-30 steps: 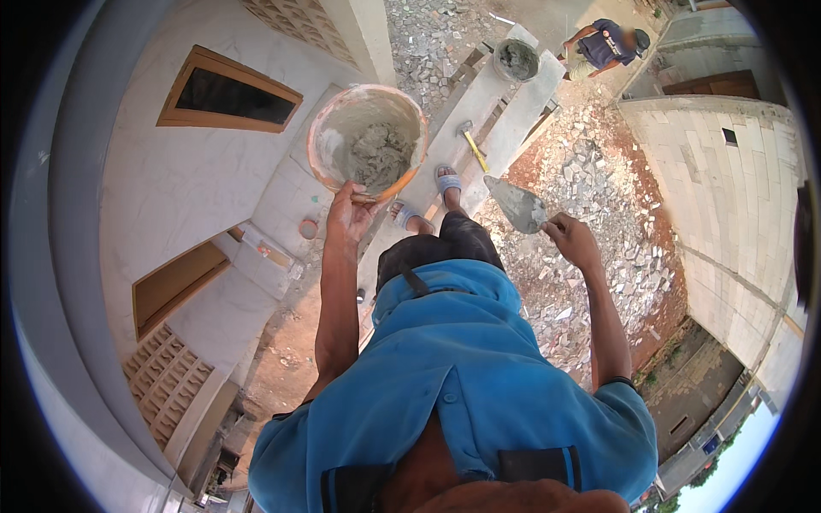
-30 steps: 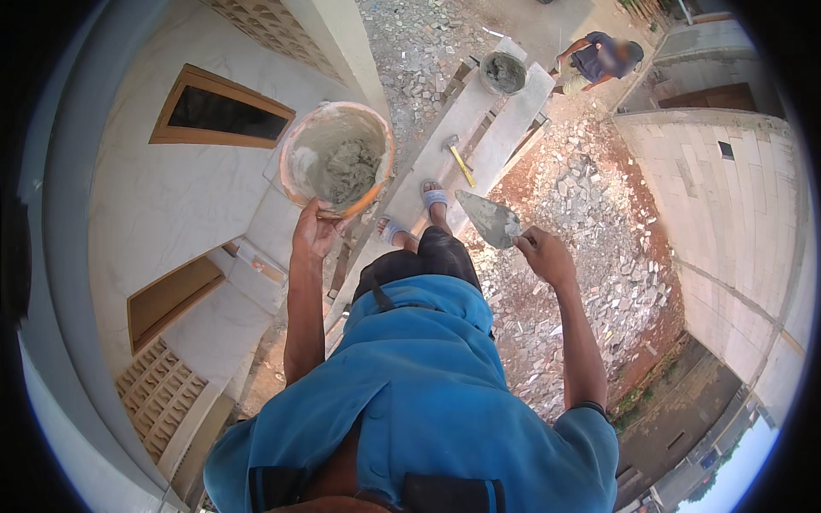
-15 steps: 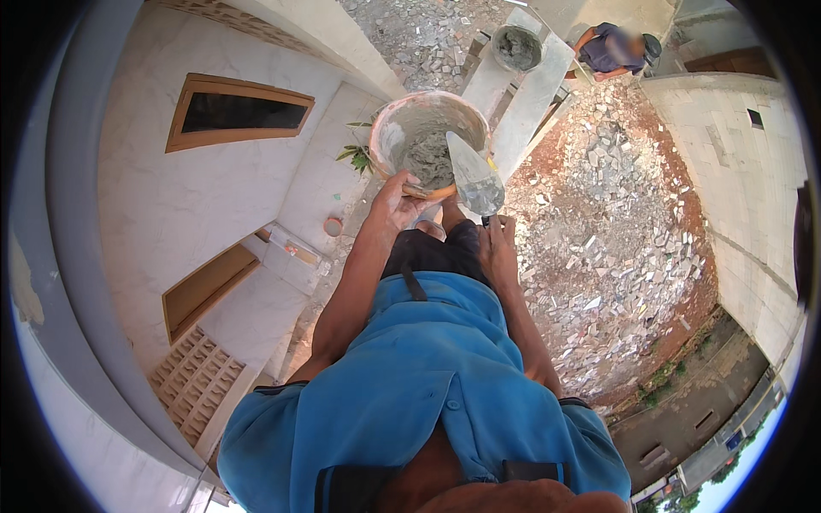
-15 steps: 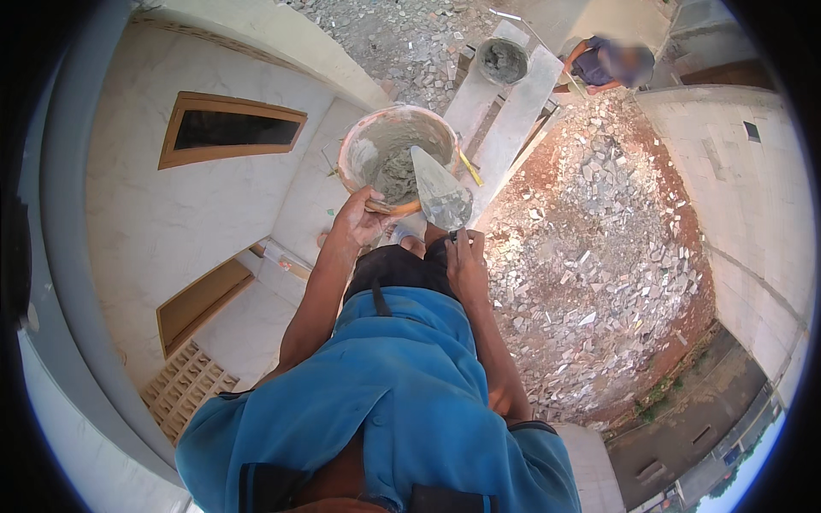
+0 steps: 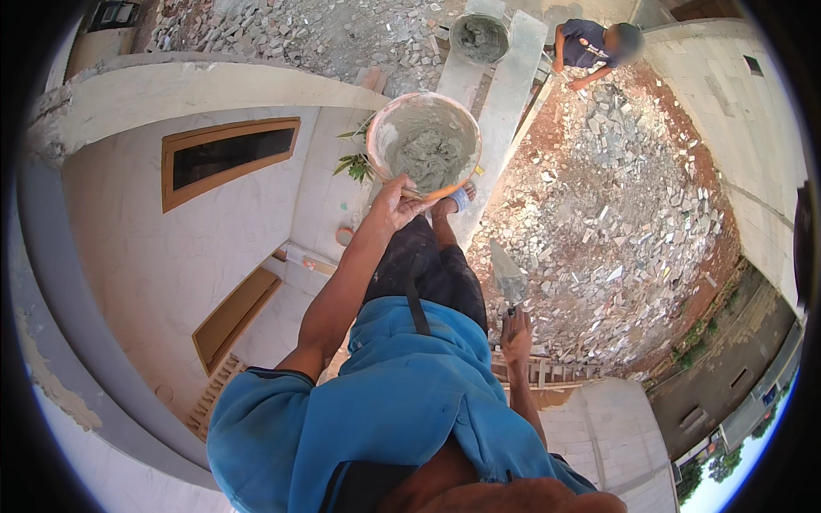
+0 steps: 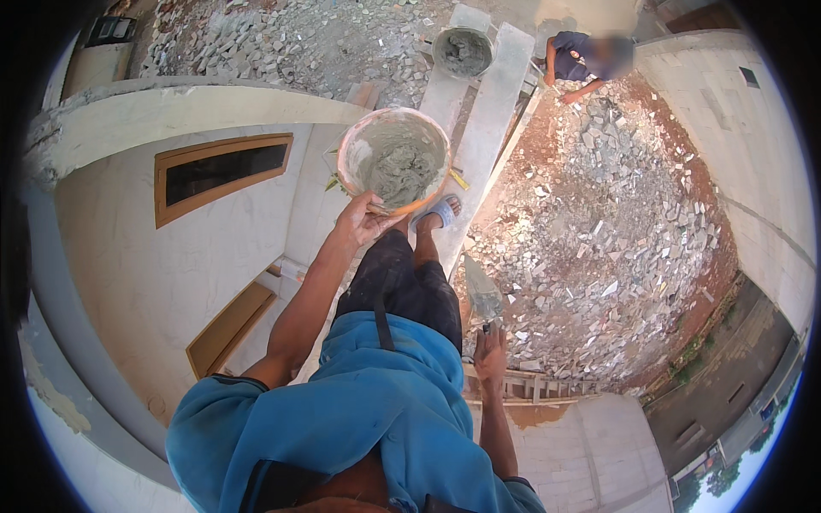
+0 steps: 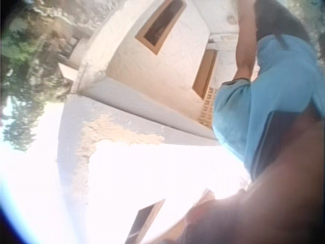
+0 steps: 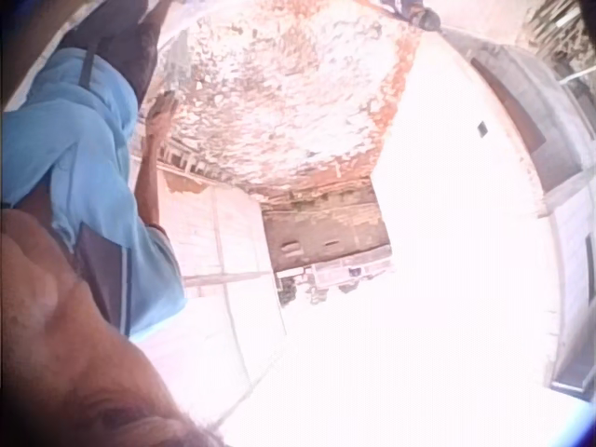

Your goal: The person scoops cement from a bucket using a trowel and applies it to the exterior wall of a building. The camera angle is inverted for most of the video, showing the ground and the person's legs, but the action of applying cement to the wall is visible in the upper frame.

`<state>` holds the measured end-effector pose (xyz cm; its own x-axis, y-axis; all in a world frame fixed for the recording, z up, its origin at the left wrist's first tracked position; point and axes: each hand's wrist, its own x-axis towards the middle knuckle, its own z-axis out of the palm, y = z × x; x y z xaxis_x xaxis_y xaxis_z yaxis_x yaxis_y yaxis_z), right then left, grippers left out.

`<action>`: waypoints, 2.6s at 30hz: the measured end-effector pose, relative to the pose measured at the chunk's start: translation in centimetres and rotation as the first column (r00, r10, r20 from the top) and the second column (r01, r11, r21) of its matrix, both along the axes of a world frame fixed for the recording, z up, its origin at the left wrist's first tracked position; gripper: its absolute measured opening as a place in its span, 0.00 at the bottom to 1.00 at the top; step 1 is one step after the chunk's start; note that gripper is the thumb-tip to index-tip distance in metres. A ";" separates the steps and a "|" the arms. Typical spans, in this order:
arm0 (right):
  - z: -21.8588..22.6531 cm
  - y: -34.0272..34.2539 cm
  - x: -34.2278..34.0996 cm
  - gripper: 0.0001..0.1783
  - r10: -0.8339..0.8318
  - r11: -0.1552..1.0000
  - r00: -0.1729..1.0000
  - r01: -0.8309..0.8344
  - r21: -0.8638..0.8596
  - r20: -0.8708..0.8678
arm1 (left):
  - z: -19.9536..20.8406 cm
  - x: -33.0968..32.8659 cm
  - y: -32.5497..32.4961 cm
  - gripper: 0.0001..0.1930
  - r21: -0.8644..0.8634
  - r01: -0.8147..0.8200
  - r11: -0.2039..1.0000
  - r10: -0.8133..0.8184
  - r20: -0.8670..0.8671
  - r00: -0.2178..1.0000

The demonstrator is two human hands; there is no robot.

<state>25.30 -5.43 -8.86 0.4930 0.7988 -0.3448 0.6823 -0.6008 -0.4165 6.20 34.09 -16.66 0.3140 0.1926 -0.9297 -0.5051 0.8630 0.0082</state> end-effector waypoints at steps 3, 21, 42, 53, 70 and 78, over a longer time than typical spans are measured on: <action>2.0 3.2 -3.2 0.21 -0.577 0.782 0.790 0.463 -0.418 -0.205 | -5.4 0.4 1.3 0.26 0.063 0.220 0.973 -0.211 -0.128 0.969; -9.5 10.7 -12.8 0.19 -0.970 0.020 -0.165 0.674 -0.738 -0.177 | -50.8 16.9 11.4 0.09 0.078 0.567 0.820 -0.496 -0.396 0.773; -10.1 12.5 -13.3 0.22 -0.918 -0.023 -0.296 0.706 -0.708 -0.265 | -33.7 28.5 9.9 0.62 0.519 0.809 0.276 -0.543 -0.611 0.576; -8.3 13.5 -12.8 0.28 -0.853 -0.085 -0.417 0.705 -0.704 -0.314 | -31.8 46.1 13.2 0.62 0.693 0.714 -0.100 -0.493 -0.658 0.570; -3.1 11.1 -3.1 0.17 -0.819 0.259 0.109 0.946 -0.193 -0.563 | 6.0 30.3 16.3 0.20 0.847 0.514 -0.135 -0.378 -0.523 0.764; 6.5 20.7 9.4 0.12 -0.371 0.659 0.704 0.659 0.363 -0.606 | 28.3 14.5 14.0 0.14 0.840 0.514 -0.174 -0.055 -0.530 0.846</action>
<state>34.66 15.28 -2.33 0.7823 0.5692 -0.2530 -0.0259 -0.3761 -0.9262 20.72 48.12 11.62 0.4933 0.8634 0.1064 0.0153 -0.1309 0.9913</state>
